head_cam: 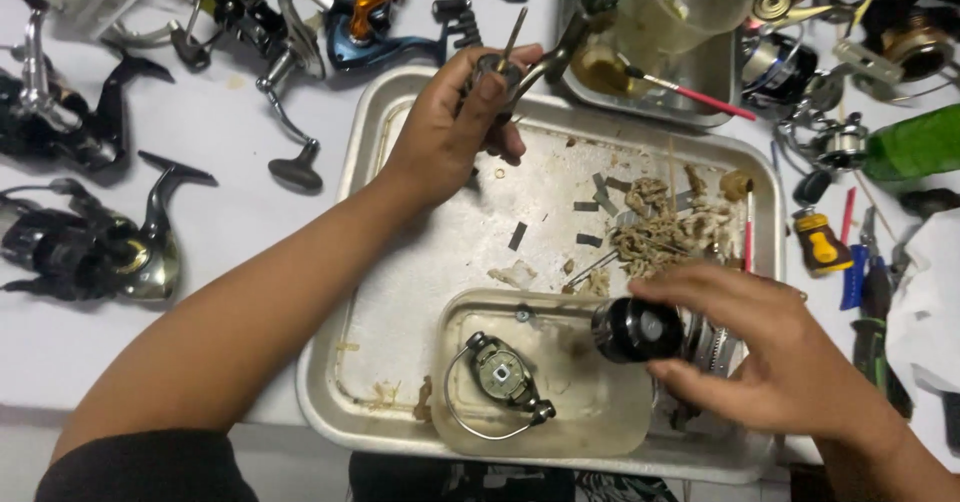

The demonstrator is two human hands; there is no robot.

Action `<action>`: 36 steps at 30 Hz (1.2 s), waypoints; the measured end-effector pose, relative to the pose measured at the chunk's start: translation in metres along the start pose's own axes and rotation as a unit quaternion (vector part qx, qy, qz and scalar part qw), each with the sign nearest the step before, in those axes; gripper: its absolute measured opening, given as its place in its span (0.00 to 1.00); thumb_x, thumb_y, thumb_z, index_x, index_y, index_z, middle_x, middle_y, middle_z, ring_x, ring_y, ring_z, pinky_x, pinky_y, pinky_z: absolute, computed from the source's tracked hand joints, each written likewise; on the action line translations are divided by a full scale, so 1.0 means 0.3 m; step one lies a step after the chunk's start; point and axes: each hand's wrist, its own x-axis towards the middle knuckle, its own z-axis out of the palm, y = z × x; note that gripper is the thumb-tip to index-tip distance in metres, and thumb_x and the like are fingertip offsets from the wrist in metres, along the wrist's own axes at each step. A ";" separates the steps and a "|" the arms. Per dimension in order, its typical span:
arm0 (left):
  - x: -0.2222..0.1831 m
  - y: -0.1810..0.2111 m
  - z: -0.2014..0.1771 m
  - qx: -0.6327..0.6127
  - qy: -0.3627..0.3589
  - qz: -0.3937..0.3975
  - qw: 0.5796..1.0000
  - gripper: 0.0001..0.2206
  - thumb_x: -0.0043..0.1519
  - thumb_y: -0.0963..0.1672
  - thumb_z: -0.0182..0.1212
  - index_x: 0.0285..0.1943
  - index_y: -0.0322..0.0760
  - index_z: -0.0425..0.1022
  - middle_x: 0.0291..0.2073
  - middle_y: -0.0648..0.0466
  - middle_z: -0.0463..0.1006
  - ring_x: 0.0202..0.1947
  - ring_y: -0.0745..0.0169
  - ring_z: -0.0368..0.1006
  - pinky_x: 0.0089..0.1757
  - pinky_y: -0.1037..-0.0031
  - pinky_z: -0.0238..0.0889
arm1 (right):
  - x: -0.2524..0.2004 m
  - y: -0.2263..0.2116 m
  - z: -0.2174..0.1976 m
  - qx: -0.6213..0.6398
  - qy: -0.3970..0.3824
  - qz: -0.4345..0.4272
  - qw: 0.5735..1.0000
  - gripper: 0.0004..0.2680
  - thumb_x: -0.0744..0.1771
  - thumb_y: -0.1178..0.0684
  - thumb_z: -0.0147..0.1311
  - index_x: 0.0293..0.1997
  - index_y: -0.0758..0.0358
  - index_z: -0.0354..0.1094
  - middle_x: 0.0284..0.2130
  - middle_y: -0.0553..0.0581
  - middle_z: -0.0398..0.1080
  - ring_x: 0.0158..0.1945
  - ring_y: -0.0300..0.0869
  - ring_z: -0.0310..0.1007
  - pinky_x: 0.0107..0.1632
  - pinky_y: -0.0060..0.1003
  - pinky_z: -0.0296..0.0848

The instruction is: The person is disassembling, cleaning, and reassembling a fishing reel using a screwdriver and tweezers on a workbench.

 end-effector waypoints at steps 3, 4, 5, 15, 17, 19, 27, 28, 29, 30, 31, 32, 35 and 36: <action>-0.012 0.027 0.010 0.000 0.008 -0.041 0.999 0.34 0.59 0.61 0.49 0.67 0.39 0.66 0.39 0.52 0.80 0.31 0.67 0.77 0.37 0.77 0.78 | -0.014 -0.021 0.082 -0.062 -0.073 -0.120 0.988 0.16 0.65 0.46 0.59 0.57 0.61 0.71 0.47 0.56 0.77 0.48 0.49 0.77 0.54 0.49 0.72; -0.021 0.028 0.012 0.000 0.011 -0.045 0.999 0.34 0.59 0.61 0.49 0.67 0.39 0.66 0.39 0.52 0.80 0.31 0.67 0.77 0.37 0.77 0.78 | -0.020 -0.019 0.103 -0.057 -0.076 -0.120 0.988 0.16 0.65 0.46 0.59 0.57 0.61 0.71 0.47 0.56 0.77 0.48 0.49 0.77 0.54 0.49 0.72; -0.029 0.032 0.014 0.006 0.007 -0.048 0.999 0.33 0.57 0.60 0.54 0.67 0.42 0.65 0.37 0.54 0.78 0.33 0.67 0.77 0.41 0.74 0.79 | -0.026 -0.019 0.122 -0.074 -0.094 -0.137 0.983 0.16 0.65 0.48 0.59 0.58 0.61 0.70 0.47 0.57 0.76 0.49 0.48 0.76 0.56 0.51 0.70; -0.025 0.032 0.009 -0.032 0.042 -0.023 0.998 0.24 0.59 0.51 0.64 0.60 0.40 0.66 0.69 0.52 0.68 0.36 0.63 0.75 0.44 0.68 0.77 | 0.025 -0.047 0.112 -0.112 -0.138 -0.188 0.966 0.25 0.63 0.44 0.68 0.66 0.56 0.63 0.57 0.60 0.69 0.59 0.51 0.71 0.62 0.53 0.66; -0.021 0.044 0.009 -0.026 0.041 -0.024 0.999 0.23 0.59 0.51 0.64 0.60 0.41 0.66 0.68 0.52 0.68 0.36 0.63 0.75 0.44 0.68 0.77 | 0.075 -0.074 0.082 -0.095 -0.143 -0.187 0.967 0.25 0.65 0.43 0.64 0.69 0.55 0.61 0.61 0.63 0.65 0.62 0.54 0.67 0.63 0.54 0.64; -0.032 0.045 0.016 -0.023 0.042 -0.030 0.998 0.22 0.59 0.51 0.64 0.60 0.41 0.66 0.68 0.52 0.69 0.36 0.64 0.75 0.44 0.69 0.78 | 0.112 -0.094 0.074 -0.075 -0.153 -0.184 0.968 0.24 0.67 0.41 0.60 0.71 0.53 0.59 0.64 0.66 0.62 0.66 0.57 0.64 0.63 0.56 0.63; -0.027 0.063 0.007 0.002 0.040 -0.018 0.999 0.21 0.60 0.51 0.62 0.58 0.41 0.66 0.68 0.51 0.69 0.35 0.64 0.76 0.42 0.72 0.78 | 0.272 -0.110 0.146 -0.047 -0.289 -0.252 0.922 0.36 0.56 0.52 0.69 0.72 0.54 0.56 0.73 0.71 0.45 0.74 0.65 0.42 0.70 0.57 0.41; -0.025 0.058 0.004 0.004 0.041 -0.019 0.999 0.21 0.60 0.51 0.62 0.58 0.41 0.66 0.68 0.51 0.69 0.35 0.64 0.76 0.42 0.72 0.78 | 0.278 -0.110 0.151 -0.046 -0.289 -0.254 0.922 0.36 0.56 0.52 0.69 0.72 0.54 0.56 0.73 0.71 0.45 0.74 0.65 0.42 0.70 0.57 0.41; -0.022 0.052 0.002 0.002 0.038 -0.010 0.999 0.20 0.60 0.50 0.62 0.58 0.40 0.67 0.68 0.51 0.69 0.35 0.64 0.76 0.41 0.72 0.79 | 0.283 -0.110 0.156 -0.056 -0.272 -0.264 0.924 0.34 0.55 0.54 0.67 0.70 0.54 0.57 0.72 0.72 0.47 0.73 0.64 0.46 0.69 0.57 0.45; -0.019 0.046 0.002 -0.001 0.033 0.000 0.999 0.19 0.61 0.49 0.62 0.57 0.39 0.67 0.68 0.50 0.69 0.35 0.64 0.77 0.40 0.73 0.79 | 0.286 -0.110 0.160 -0.066 -0.255 -0.273 0.925 0.33 0.54 0.56 0.65 0.69 0.55 0.58 0.70 0.73 0.49 0.71 0.64 0.50 0.68 0.56 0.50; -0.019 0.047 0.002 0.000 0.033 -0.001 0.999 0.19 0.61 0.49 0.62 0.57 0.39 0.67 0.68 0.50 0.69 0.35 0.64 0.77 0.40 0.73 0.79 | 0.285 -0.106 0.166 -0.065 -0.255 -0.274 0.925 0.33 0.54 0.56 0.65 0.69 0.55 0.58 0.70 0.73 0.49 0.71 0.64 0.50 0.68 0.56 0.50; -0.017 0.049 0.002 0.005 0.034 -0.001 0.999 0.19 0.61 0.50 0.62 0.57 0.39 0.67 0.67 0.50 0.70 0.35 0.64 0.77 0.40 0.73 0.79 | 0.285 -0.101 0.171 -0.077 -0.253 -0.270 0.926 0.33 0.55 0.54 0.65 0.69 0.56 0.58 0.70 0.73 0.49 0.69 0.65 0.51 0.68 0.57 0.50; -0.012 0.047 -0.004 0.010 0.033 0.005 0.999 0.20 0.61 0.49 0.62 0.58 0.39 0.66 0.68 0.50 0.69 0.34 0.64 0.77 0.40 0.73 0.79 | 0.297 -0.090 0.177 -0.078 -0.257 -0.269 0.925 0.32 0.56 0.52 0.65 0.69 0.58 0.58 0.68 0.74 0.51 0.68 0.67 0.52 0.68 0.60 0.49; -0.016 0.044 -0.003 0.009 0.031 0.009 0.999 0.20 0.62 0.49 0.61 0.58 0.38 0.66 0.68 0.50 0.69 0.34 0.64 0.77 0.40 0.73 0.79 | 0.298 -0.089 0.179 -0.065 -0.264 -0.270 0.923 0.32 0.57 0.51 0.65 0.69 0.60 0.57 0.66 0.74 0.53 0.68 0.66 0.51 0.69 0.61 0.47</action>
